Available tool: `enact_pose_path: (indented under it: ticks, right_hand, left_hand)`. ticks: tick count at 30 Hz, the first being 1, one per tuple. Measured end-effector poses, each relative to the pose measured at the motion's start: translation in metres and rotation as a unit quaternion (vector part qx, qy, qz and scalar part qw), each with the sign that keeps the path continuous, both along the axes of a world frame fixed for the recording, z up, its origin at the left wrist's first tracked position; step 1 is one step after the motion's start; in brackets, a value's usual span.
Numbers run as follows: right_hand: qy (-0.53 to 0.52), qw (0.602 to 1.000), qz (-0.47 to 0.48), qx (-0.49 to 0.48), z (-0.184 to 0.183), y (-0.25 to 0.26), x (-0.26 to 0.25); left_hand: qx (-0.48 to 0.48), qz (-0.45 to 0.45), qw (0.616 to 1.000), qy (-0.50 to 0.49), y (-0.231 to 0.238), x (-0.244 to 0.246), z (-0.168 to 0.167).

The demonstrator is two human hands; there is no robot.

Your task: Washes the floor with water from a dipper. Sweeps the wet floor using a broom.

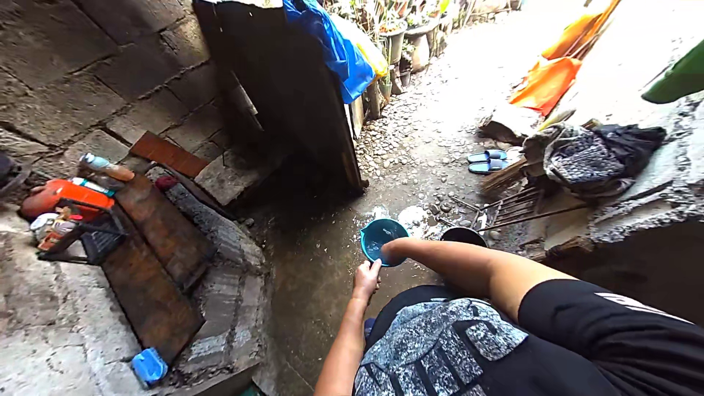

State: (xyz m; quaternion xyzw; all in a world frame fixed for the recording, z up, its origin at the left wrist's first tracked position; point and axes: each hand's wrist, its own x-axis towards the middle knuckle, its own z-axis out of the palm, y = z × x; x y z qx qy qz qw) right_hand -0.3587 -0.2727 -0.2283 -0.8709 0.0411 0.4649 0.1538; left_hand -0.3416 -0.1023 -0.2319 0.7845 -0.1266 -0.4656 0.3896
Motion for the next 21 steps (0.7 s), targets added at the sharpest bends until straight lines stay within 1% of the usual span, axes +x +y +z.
enact_pose_path:
  ticks: [1, 4, 6, 9, 12, 14, 15, 18, 21]
  right_hand:
    - [0.003, 1.000, -0.005, 0.008, 0.003, -0.001, 0.001]
    - [-0.018, 0.999, -0.031, -0.024, 0.014, 0.000, -0.007]
    - [-0.019, 1.000, -0.010, 0.004, 0.014, -0.001, -0.004]
    - [-0.039, 0.998, -0.028, -0.049, 0.017, 0.003, -0.012]
    - [-0.028, 0.999, 0.019, -0.006, 0.012, 0.003, -0.004]
    - [-0.015, 0.999, 0.008, -0.044, 0.013, 0.008, -0.005]
    - [-0.017, 0.999, 0.009, -0.047, 0.011, 0.008, -0.005]
    - [-0.015, 0.998, 0.056, 0.027, -0.001, 0.005, 0.003]
    - [-0.009, 0.998, 0.057, -0.007, -0.005, 0.006, -0.003]
  left_hand:
    - [-0.001, 0.003, 1.000, 0.003, 0.000, 0.000, 0.000]
    - [-0.014, 0.007, 1.000, 0.003, -0.001, 0.001, -0.001]
    - [-0.018, -0.004, 1.000, -0.009, -0.001, 0.004, 0.001]
    - [-0.015, -0.018, 1.000, -0.013, 0.001, 0.003, 0.000]
    - [-0.014, -0.027, 0.999, -0.024, 0.004, 0.005, 0.002]
    - [-0.016, -0.027, 0.999, -0.025, 0.007, 0.004, 0.000]
    - [-0.021, -0.023, 0.999, -0.024, 0.008, 0.003, -0.002]
    - [-0.021, -0.016, 1.000, -0.013, 0.011, 0.002, 0.000]
    - [-0.013, -0.016, 1.000, -0.003, 0.014, -0.003, 0.005]
